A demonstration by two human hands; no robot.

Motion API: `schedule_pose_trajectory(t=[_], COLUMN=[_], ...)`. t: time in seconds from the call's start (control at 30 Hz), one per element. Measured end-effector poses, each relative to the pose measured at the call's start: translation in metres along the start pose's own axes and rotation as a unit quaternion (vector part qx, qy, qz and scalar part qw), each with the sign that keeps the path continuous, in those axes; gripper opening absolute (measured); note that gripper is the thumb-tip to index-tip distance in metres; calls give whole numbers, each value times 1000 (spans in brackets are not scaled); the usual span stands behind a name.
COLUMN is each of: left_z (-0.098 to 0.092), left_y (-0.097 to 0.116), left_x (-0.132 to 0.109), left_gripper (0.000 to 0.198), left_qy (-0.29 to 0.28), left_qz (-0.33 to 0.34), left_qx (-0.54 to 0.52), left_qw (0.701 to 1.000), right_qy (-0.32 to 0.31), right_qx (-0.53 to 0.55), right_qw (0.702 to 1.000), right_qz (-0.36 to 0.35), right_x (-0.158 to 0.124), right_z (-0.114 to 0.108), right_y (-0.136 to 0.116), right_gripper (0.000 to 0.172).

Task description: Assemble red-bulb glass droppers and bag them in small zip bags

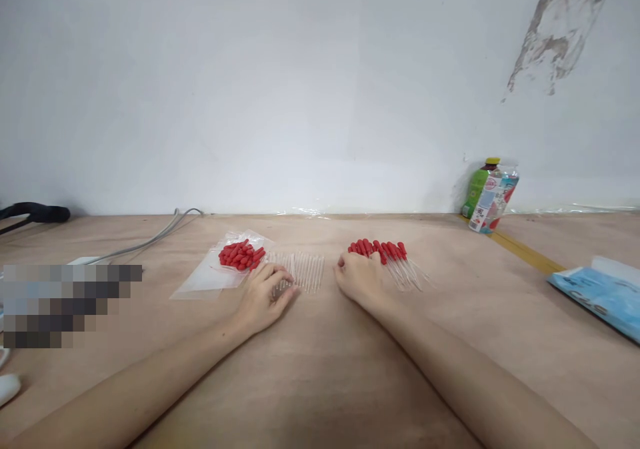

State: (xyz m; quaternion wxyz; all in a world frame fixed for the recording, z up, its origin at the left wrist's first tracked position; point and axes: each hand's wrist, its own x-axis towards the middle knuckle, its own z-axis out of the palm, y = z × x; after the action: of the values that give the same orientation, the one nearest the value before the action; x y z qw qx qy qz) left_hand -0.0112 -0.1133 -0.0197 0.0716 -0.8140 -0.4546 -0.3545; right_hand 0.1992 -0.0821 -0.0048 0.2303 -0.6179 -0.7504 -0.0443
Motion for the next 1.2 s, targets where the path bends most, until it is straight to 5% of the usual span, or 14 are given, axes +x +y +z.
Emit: schedule_pose_trajectory(t=[0.13,0.37,0.63,0.83,1.2], left_z=[0,-17,-30,-20,-7], left_y=[-14,-45,-81,-83,-80], left_x=[3,19,49,61,67], left_gripper=[9,15,21,24,20], left_qy=[50,74,-65,-136,-133], left_qz=[-74,-177,-193,-150,-159], left_qx=[58,155,250,330,339], left_qw=[994,969,946,922,918], right_qy=[-69,-115,-130,-63,88], right_qx=[-13,-12,4,4,37], right_qw=[996,988,987,997,984], right_qz=[62,106,98,54,-150], right_x=[19,42,40,17,-26], right_z=[14,29,22,5,7], right_y=[-23,-27,-33,-24,10], right_gripper=[33,31,29,30,22])
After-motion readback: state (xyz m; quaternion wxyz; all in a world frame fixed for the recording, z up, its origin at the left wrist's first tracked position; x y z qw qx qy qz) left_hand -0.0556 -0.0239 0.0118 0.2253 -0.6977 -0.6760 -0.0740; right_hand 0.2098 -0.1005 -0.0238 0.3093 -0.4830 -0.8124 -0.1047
